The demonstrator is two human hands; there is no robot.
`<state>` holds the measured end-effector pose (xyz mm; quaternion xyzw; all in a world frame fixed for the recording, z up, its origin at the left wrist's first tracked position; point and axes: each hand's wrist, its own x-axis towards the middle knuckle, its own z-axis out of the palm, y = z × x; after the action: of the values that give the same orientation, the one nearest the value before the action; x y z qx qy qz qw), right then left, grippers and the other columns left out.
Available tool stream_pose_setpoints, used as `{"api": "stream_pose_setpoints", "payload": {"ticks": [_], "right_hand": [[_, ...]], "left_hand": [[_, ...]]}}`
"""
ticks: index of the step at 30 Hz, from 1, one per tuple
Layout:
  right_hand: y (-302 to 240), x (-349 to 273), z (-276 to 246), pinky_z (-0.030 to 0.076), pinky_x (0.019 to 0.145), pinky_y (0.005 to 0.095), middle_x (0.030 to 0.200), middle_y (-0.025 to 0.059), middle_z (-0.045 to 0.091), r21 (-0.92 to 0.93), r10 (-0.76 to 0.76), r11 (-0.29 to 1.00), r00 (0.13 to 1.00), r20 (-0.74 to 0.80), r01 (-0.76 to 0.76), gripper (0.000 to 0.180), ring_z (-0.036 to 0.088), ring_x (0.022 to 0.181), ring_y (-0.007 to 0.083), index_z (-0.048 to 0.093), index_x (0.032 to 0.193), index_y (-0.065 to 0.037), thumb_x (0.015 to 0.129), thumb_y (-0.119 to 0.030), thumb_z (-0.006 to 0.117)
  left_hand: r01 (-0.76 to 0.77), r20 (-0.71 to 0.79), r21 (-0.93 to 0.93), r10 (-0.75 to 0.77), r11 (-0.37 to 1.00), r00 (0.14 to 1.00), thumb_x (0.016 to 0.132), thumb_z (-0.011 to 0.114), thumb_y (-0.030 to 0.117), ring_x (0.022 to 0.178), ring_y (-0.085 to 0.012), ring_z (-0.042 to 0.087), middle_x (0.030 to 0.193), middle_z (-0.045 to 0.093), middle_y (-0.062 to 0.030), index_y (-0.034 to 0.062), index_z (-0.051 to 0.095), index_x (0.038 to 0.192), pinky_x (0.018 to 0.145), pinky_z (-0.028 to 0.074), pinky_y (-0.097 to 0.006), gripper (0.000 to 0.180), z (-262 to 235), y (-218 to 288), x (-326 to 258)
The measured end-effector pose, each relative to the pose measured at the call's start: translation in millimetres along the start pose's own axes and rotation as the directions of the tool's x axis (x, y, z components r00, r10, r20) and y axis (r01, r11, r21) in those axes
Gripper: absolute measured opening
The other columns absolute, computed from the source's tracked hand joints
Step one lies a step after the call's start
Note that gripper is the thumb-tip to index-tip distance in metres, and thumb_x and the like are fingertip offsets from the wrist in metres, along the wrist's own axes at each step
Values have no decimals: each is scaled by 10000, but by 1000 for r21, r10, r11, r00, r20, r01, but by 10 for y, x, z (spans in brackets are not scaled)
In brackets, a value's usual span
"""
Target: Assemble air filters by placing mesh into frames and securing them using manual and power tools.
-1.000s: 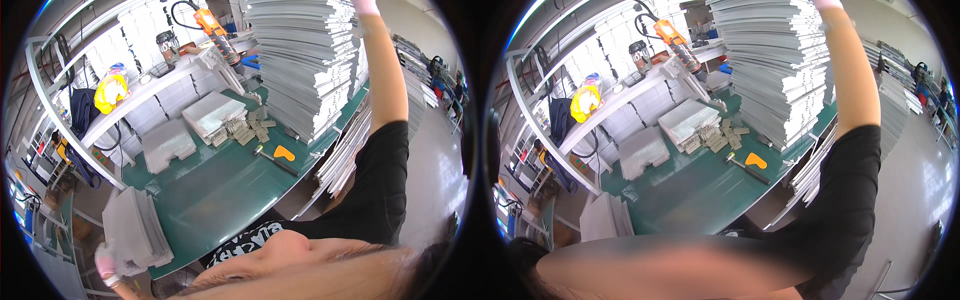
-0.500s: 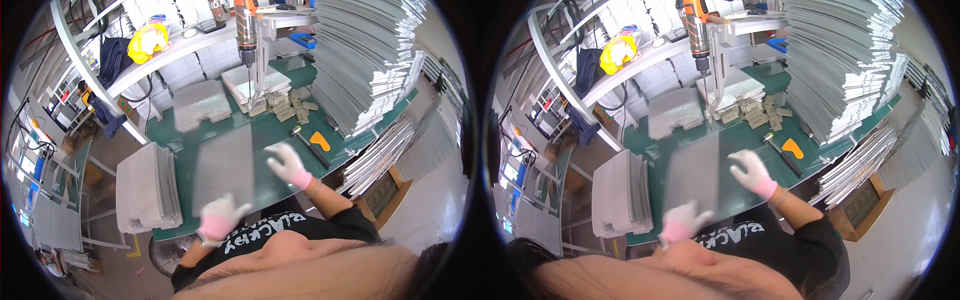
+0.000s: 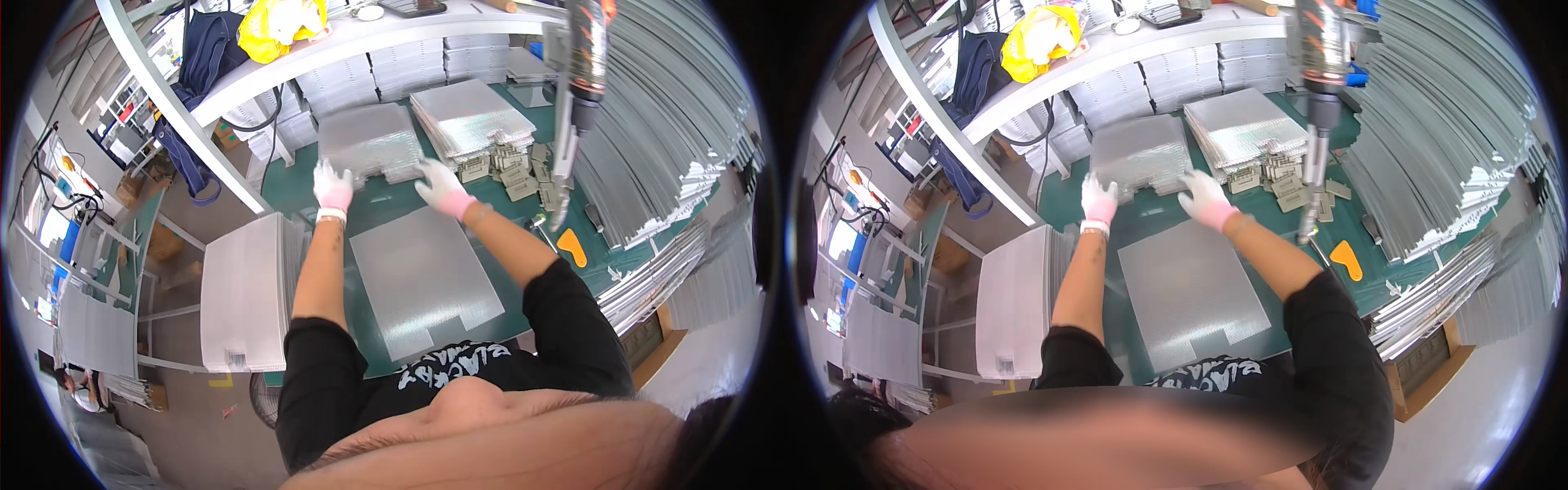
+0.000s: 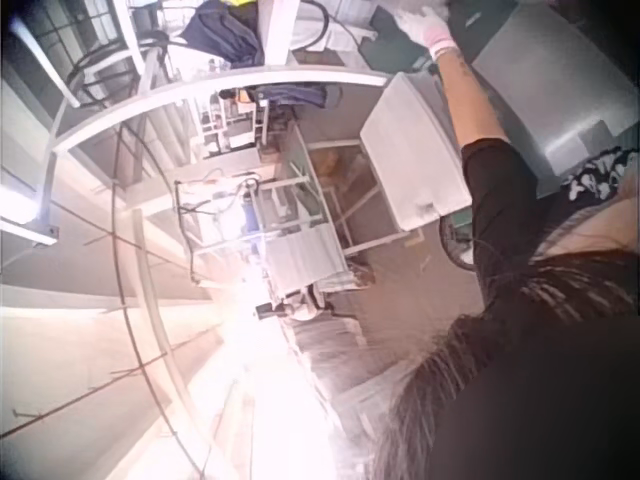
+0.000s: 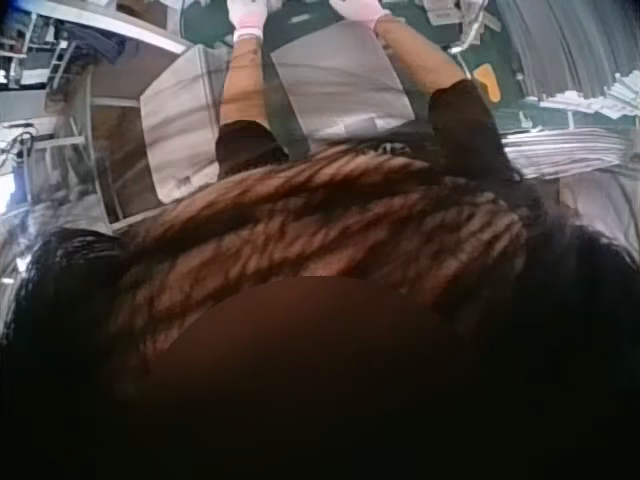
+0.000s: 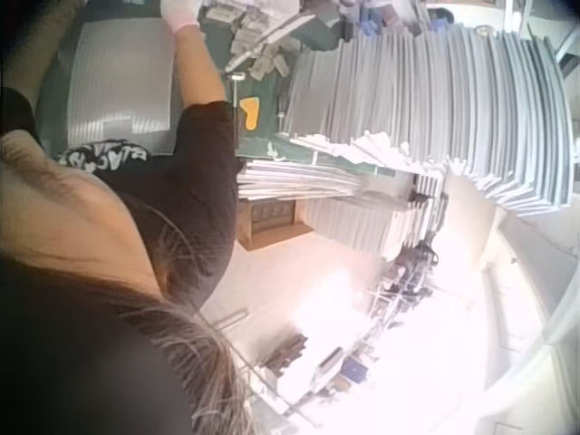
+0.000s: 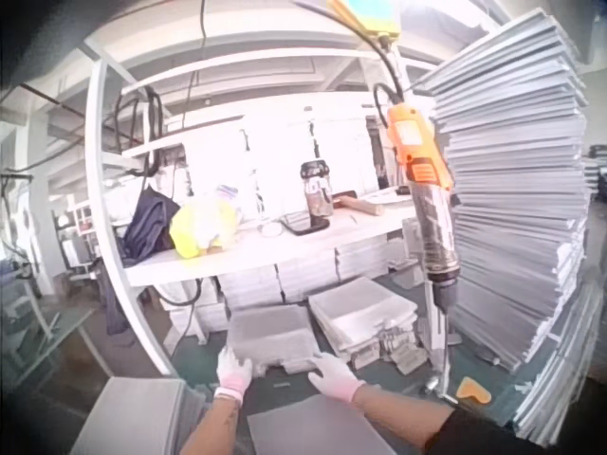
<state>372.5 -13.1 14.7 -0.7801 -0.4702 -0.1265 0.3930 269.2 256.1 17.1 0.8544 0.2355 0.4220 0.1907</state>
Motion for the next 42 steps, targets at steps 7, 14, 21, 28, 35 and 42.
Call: {"api": "stream_pose_setpoints", "payload": {"ticks": [7, 14, 21, 28, 35, 42], "right_hand": [[-219, 821, 409, 310, 1105, 529, 1454, 243, 397, -252, 569, 820, 778, 266, -513, 660, 358, 1366, 389, 471, 1390, -84, 820, -396, 593], [-114, 1159, 94, 349, 1065, 510, 1328, 243, 532, -88, 549, 829, 833, -66, -553, 590, 429, 1329, 341, 552, 1324, -73, 800, -335, 615], [179, 1167, -339, 512, 895, 326, 1453, 214, 454, 878, 408, 452, 912, -48, -156, 897, 441, 1348, 297, 229, 1526, -37, 745, 28, 665], [-587, -434, -1269, 467, 698, 214, 1305, 125, 579, 471, 205, 858, 977, 56, -207, 845, 509, 748, 61, 245, 1543, -118, 783, 95, 549], [-1032, -2051, -1253, 457, 672, 200, 1331, 85, 505, 494, 518, 711, 848, 112, -500, 813, 498, 702, 56, 337, 1492, -35, 748, 62, 651], [-900, -2381, -1193, 445, 663, 186, 1304, 91, 533, 564, 577, 590, 790, 206, -578, 792, 481, 697, 47, 358, 1483, -29, 761, 45, 675]], "left_hand": [[331, 330, 200, -382, 922, 864, 835, 631, 360, 1259, -363, 509, 1373, 481, -256, -23, 366, 1409, 1067, 390, -433, 739, 284, -535, 632], [-77, 267, 522, -77, 850, 961, 875, 618, 217, 933, -288, 677, 999, 680, -174, 38, 512, 1302, 882, 515, -366, 476, -181, 434, 987], [-86, -5, -781, 130, 619, 991, 935, 534, 0, 1069, -209, 585, 1226, 545, -143, -4, 482, 1341, 947, 530, -345, 410, -771, -215, 956], [179, 229, -75, -158, 981, 961, 887, 662, 171, 1005, -325, 650, 1118, 667, -164, 37, 188, 1533, 861, 510, -392, 813, -1788, 1320, -999], [-46, 269, -23, 50, 999, 962, 770, 756, 124, 772, -280, 593, 934, 591, -141, 23, 534, 1316, 707, 501, -380, 598, -1893, 1389, -2766], [25, 425, 142, -84, 990, 901, 784, 745, 214, 870, -346, 604, 984, 604, -180, 29, 554, 1275, 758, 494, -430, 559, -1810, 1386, -3142]]}}
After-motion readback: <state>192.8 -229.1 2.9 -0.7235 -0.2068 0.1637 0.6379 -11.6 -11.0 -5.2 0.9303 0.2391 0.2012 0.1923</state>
